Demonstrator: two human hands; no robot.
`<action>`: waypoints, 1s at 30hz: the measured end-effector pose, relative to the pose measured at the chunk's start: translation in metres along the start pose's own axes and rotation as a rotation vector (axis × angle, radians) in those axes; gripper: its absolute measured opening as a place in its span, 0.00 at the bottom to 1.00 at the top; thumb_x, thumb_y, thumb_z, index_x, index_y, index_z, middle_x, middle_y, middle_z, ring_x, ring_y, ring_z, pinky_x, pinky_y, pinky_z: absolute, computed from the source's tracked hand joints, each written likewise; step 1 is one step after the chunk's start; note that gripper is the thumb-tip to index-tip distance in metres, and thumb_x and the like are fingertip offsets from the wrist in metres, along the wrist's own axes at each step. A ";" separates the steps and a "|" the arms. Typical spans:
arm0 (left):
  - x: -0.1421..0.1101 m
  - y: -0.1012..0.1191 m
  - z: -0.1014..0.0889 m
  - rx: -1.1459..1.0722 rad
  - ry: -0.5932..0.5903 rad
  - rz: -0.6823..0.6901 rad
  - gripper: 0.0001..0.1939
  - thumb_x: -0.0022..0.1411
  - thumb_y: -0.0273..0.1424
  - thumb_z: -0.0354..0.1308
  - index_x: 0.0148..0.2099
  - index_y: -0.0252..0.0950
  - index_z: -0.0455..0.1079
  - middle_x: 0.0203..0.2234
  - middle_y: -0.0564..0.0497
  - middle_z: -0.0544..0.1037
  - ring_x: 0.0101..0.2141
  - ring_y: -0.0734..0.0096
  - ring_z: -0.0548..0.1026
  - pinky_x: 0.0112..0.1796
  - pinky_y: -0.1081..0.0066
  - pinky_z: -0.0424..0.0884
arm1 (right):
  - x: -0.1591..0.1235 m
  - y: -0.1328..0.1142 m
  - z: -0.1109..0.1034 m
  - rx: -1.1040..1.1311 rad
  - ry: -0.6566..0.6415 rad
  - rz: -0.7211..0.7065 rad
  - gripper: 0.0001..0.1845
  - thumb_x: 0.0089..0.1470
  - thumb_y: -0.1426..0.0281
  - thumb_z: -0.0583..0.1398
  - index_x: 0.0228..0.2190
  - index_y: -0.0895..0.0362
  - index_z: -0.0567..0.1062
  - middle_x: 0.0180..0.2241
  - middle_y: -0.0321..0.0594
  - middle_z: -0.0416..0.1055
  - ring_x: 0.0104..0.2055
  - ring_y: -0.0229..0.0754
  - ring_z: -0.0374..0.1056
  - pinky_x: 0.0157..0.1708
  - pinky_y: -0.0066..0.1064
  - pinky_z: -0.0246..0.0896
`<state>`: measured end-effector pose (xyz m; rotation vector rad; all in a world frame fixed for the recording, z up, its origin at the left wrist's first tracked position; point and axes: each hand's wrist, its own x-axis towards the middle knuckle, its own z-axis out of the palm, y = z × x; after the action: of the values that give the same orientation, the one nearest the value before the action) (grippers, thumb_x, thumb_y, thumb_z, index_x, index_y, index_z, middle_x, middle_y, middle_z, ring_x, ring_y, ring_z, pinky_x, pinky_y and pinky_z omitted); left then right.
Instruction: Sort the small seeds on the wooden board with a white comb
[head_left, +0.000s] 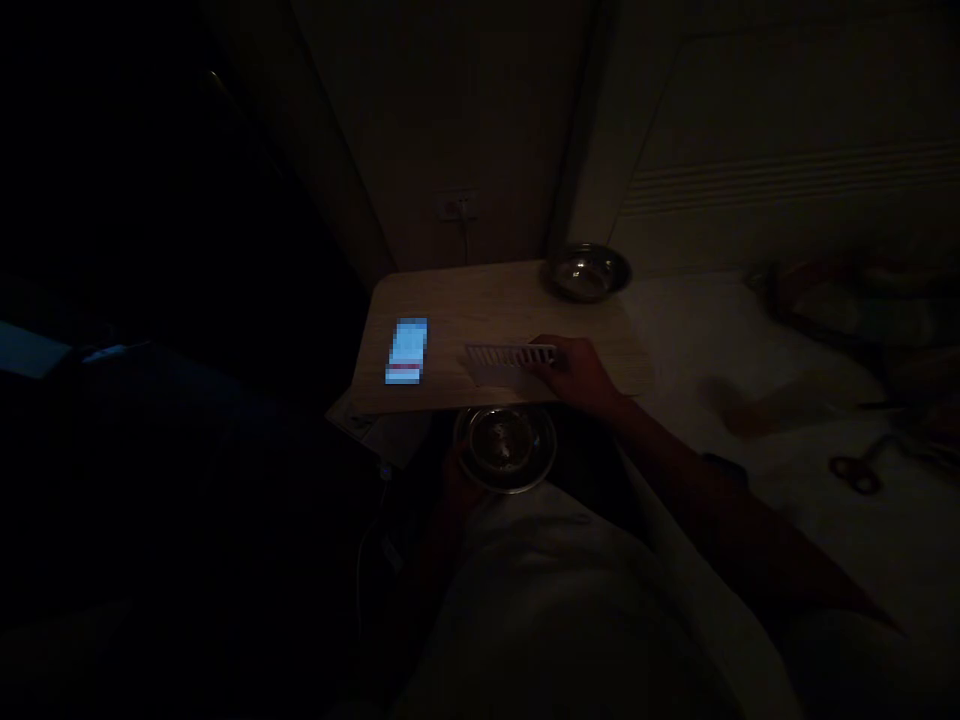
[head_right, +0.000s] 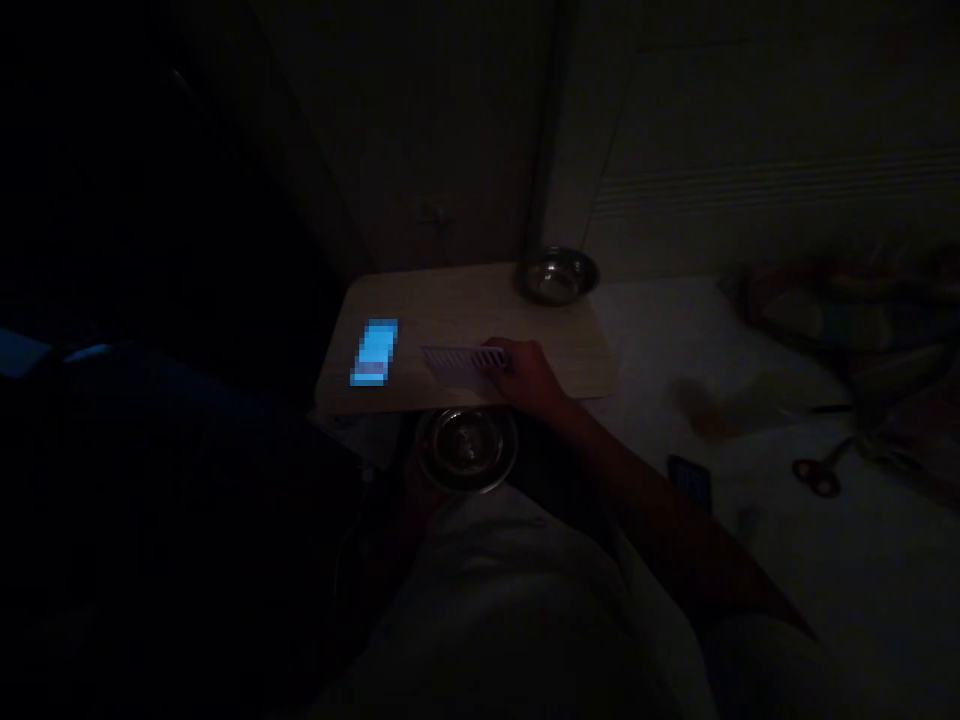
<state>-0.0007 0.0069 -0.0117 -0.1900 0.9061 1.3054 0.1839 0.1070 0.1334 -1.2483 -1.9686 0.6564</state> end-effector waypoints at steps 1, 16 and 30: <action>0.001 0.000 0.000 0.001 -0.005 0.002 0.12 0.50 0.31 0.58 0.38 0.33 0.74 0.32 0.46 0.79 0.43 0.55 0.75 0.46 0.59 0.67 | -0.001 0.001 0.000 0.007 -0.010 0.000 0.09 0.46 0.71 0.60 0.33 0.59 0.76 0.28 0.39 0.75 0.27 0.40 0.67 0.29 0.28 0.58; 0.005 -0.002 -0.003 0.012 -0.079 0.045 0.15 0.52 0.33 0.57 0.42 0.35 0.73 0.37 0.46 0.79 0.44 0.57 0.74 0.47 0.59 0.67 | -0.013 0.015 -0.007 0.099 -0.004 0.032 0.09 0.48 0.66 0.60 0.31 0.59 0.75 0.26 0.38 0.73 0.26 0.38 0.66 0.26 0.27 0.57; 0.006 -0.002 -0.004 0.009 -0.022 0.038 0.13 0.50 0.33 0.58 0.39 0.33 0.73 0.34 0.45 0.79 0.43 0.56 0.74 0.47 0.59 0.67 | -0.013 0.013 -0.004 0.087 -0.004 0.015 0.09 0.48 0.67 0.60 0.32 0.59 0.75 0.26 0.37 0.73 0.26 0.38 0.66 0.26 0.27 0.57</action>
<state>-0.0007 0.0083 -0.0187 -0.1517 0.9007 1.3363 0.1983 0.1001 0.1228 -1.2112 -1.9154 0.7447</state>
